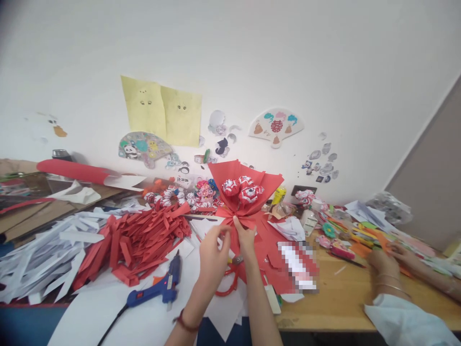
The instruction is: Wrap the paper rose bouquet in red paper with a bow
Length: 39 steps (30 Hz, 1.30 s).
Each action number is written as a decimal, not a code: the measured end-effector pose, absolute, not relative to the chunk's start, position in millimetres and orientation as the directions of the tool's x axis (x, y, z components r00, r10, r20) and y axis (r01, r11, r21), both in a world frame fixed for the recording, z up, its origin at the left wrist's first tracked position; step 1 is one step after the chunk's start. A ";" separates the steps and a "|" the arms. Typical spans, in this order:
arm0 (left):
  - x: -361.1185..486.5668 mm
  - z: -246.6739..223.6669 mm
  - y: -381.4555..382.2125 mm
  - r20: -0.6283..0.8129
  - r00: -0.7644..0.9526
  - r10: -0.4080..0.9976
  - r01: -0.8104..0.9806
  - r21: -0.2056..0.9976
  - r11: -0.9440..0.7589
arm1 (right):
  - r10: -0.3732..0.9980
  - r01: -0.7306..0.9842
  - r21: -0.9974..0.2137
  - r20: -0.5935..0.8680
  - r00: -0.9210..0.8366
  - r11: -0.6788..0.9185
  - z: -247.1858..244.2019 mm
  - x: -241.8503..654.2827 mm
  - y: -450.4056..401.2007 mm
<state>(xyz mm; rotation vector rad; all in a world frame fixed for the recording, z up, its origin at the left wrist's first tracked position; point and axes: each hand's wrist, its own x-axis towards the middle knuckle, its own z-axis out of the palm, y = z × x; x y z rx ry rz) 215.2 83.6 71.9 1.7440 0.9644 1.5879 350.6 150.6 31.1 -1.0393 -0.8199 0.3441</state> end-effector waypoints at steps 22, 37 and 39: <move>301.1 36.8 206.9 0.283 -0.158 0.946 -0.420 0.848 -0.324 | 0.524 0.123 -0.846 0.429 0.736 0.519 28.5 386.7 183.3; 284.3 39.7 200.6 0.253 -0.197 0.947 -0.377 0.872 -0.312 | 0.627 0.077 -0.866 0.415 0.659 0.493 25.6 375.8 187.9; 283.9 39.4 199.2 0.262 -0.184 0.948 -0.369 0.875 -0.313 | 0.628 0.071 -0.864 0.416 0.658 0.499 24.3 376.7 189.1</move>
